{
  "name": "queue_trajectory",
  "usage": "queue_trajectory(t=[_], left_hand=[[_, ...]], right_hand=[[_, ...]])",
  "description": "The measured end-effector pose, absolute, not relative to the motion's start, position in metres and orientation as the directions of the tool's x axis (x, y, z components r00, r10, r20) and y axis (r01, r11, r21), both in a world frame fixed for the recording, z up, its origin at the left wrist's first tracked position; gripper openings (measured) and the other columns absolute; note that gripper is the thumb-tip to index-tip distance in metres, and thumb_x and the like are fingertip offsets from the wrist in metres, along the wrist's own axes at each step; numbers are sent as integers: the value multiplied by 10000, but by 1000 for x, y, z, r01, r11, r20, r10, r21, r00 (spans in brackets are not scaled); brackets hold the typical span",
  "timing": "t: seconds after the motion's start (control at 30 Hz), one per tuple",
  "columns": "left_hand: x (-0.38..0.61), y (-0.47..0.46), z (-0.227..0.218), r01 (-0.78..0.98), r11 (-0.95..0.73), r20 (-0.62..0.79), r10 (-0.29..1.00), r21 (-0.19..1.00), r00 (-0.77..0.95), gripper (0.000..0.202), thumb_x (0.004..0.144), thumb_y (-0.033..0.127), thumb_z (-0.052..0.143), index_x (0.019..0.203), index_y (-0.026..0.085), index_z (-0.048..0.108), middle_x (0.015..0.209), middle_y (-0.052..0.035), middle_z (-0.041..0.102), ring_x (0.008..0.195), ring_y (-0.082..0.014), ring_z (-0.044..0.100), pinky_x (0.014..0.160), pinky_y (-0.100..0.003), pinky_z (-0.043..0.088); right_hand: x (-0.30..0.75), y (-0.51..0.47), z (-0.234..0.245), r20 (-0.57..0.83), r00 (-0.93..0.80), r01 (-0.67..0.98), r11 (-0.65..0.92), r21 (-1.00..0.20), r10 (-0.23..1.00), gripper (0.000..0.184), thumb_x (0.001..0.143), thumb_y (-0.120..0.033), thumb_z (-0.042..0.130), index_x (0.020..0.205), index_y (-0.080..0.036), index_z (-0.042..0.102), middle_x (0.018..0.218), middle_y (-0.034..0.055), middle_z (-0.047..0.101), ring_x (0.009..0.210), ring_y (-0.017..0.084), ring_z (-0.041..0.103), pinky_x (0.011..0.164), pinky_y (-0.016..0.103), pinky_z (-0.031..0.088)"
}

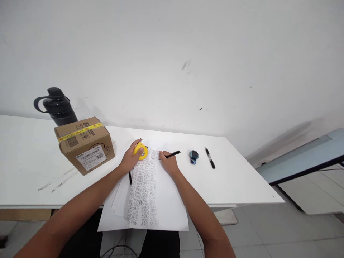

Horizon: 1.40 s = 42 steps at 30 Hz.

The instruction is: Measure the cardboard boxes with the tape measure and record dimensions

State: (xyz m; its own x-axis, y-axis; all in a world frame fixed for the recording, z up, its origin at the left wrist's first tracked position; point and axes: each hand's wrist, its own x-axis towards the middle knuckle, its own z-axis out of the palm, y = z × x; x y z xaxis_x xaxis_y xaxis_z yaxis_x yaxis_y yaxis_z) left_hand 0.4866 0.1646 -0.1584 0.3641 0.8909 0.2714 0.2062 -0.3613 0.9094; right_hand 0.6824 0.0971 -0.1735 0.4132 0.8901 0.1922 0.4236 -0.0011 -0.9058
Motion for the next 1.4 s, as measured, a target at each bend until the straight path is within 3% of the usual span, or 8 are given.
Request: queue_trajectory(t=[0.3,0.5,0.83,1.4], left_hand=[[486,164,-158,214,-361,268,890,908,369,547,911,508,466,1416,302,423,1401,-48,527,1189,-228,555,1046,-385,411],[485,163,-156,223,-354,258,893,908,368,569,917,519,445,1443,313,377,1355,-73,552,1126,-237,587,1015,-405,427],[487,164,-159,221,-361,268,893,906,361,574,920,515,442,1450,306,368,1351,-78,557,1110,-229,595,1012,-397,426],[486,164,-159,197,-386,284,869,901,405,617,938,527,396,1499,305,268,1480,-80,440,1238,-243,520,1066,-401,388]], right_hand=[[683,96,-172,206,454,422,-6,-907,867,392,811,-487,530,547,-203,584,571,9,554,627,174,497,628,300,382],[682,97,-170,162,420,398,-21,-917,893,388,799,-491,550,543,-202,588,500,-18,492,551,155,454,591,300,353],[684,97,-174,213,448,405,16,-914,868,381,808,-472,547,540,-203,581,570,2,546,632,169,497,651,297,395],[686,97,-175,201,396,440,7,-898,896,403,820,-466,528,510,-210,550,535,0,529,598,162,481,623,294,384]])
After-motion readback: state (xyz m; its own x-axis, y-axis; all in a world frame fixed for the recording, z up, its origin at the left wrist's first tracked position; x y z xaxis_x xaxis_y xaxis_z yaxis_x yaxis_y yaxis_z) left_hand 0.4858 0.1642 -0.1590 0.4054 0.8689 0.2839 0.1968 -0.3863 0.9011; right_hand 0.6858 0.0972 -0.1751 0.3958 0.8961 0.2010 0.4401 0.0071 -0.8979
